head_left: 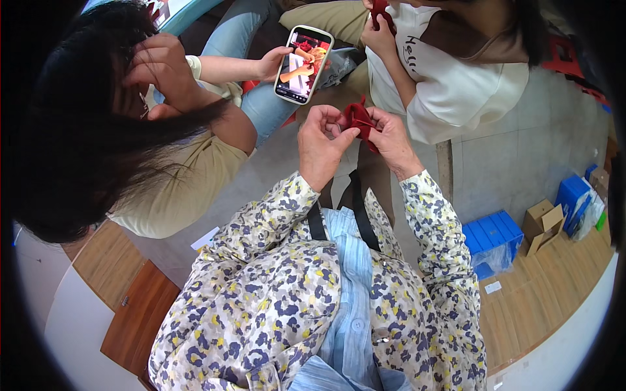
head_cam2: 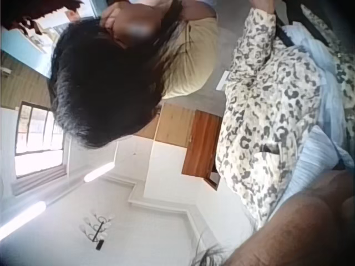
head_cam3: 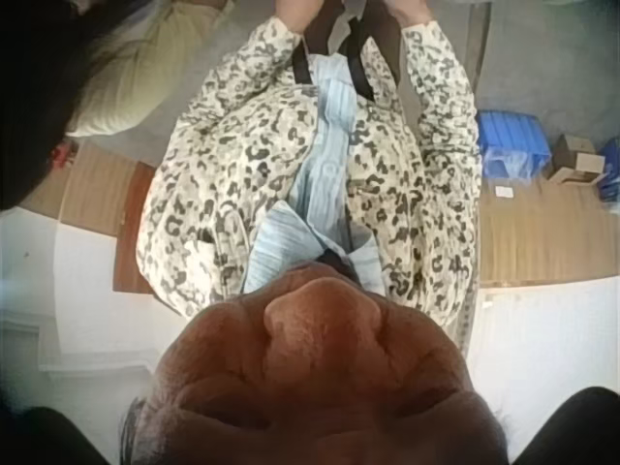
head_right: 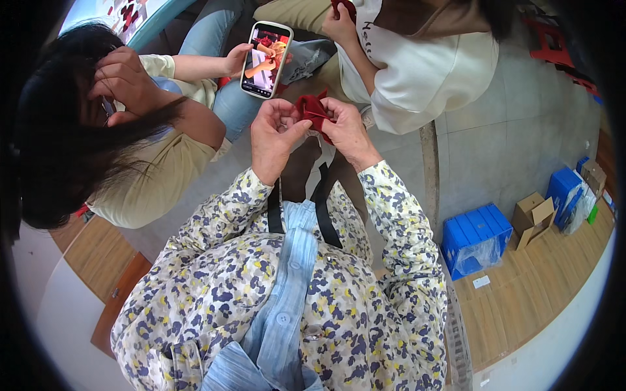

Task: Tying a red fabric ribbon into a decorative bow while following instructions.

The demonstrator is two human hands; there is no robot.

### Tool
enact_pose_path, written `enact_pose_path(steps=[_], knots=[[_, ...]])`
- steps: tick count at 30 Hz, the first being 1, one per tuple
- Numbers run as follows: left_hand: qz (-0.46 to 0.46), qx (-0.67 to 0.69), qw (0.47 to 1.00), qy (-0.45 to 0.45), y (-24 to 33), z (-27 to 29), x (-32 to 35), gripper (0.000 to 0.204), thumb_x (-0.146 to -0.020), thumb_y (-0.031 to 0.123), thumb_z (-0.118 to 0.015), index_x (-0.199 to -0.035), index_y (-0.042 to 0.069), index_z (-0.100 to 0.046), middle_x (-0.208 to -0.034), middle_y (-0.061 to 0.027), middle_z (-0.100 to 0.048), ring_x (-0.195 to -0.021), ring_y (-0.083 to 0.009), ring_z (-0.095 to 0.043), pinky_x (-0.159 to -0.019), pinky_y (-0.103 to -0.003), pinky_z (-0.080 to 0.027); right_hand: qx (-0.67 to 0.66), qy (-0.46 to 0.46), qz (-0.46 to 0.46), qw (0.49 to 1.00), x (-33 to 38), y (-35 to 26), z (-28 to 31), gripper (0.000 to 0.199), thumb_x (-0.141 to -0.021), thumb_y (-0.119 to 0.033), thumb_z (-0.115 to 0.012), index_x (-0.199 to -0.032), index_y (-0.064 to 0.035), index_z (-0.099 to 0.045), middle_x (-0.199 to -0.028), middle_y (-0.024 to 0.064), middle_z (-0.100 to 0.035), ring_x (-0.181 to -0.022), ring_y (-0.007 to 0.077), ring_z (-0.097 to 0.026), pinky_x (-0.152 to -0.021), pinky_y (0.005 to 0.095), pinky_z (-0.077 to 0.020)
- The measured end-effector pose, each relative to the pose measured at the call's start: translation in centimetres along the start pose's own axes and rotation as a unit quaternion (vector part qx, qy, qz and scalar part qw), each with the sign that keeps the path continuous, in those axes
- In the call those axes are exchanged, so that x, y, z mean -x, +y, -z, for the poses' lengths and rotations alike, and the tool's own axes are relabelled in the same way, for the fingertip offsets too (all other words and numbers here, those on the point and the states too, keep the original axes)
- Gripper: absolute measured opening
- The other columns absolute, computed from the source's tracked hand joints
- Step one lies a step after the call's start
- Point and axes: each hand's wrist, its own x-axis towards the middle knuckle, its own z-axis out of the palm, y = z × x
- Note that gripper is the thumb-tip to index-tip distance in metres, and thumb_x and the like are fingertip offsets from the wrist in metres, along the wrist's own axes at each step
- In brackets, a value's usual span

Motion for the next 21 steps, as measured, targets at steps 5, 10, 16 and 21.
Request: enact_pose_path(steps=[5, 10, 16, 21], knots=[[-0.025, 0.009, 0.999, -0.023, -0.6, 0.5, 0.1, 0.021, -0.073, 0.001, -0.070, -0.088, 0.002, -0.055, -0.082, 0.0011, -0.057, -0.067, -0.0037, -0.046, -0.060, -0.019, -0.040, 0.017, 0.000, -0.020, 1.000, 0.1, -0.2, 0.1, 0.024, -0.081, -0.009, -0.067, -0.102, 0.0008, -0.060, -0.087, 0.0008, -0.063, -0.075, 0.0048, -0.057, -0.066, 0.0194, -0.0470], [-0.015, 0.019, 1.000, -0.019, -0.1, 0.5, 0.3, 0.014, -0.078, -0.002, -0.064, -0.089, 0.003, -0.056, -0.085, 0.0020, -0.057, -0.069, -0.0032, -0.047, -0.064, -0.019, -0.040, 0.032, 0.009, -0.024, 0.999, 0.2, -0.3, -0.1, 0.022, -0.081, -0.009, -0.067, -0.100, 0.0001, -0.060, -0.084, -0.0001, -0.062, -0.073, 0.0045, -0.056, -0.065, 0.0186, -0.0456], [-0.022, -0.007, 1.000, -0.018, -0.8, 0.4, 0.1, 0.009, -0.080, 0.001, -0.062, -0.089, 0.000, -0.062, -0.088, -0.0001, -0.058, -0.071, -0.0044, -0.049, -0.064, -0.019, -0.040, 0.031, 0.002, -0.027, 0.999, 0.0, -0.3, 0.1, 0.021, -0.080, -0.010, -0.067, -0.098, -0.0008, -0.060, -0.082, -0.0011, -0.061, -0.071, 0.0035, -0.055, -0.063, 0.0179, -0.0446], [-0.097, -0.124, 0.987, -0.020, 0.0, 0.1, 0.2, 0.012, -0.076, 0.003, -0.066, -0.087, -0.002, -0.064, -0.091, -0.0033, -0.057, -0.072, -0.0088, -0.051, -0.066, -0.023, -0.042, 0.002, 0.010, -0.002, 1.000, -0.2, -0.1, 0.0, 0.021, -0.080, -0.010, -0.067, -0.098, -0.0008, -0.060, -0.081, -0.0013, -0.061, -0.069, 0.0029, -0.054, -0.059, 0.0171, -0.0428]])
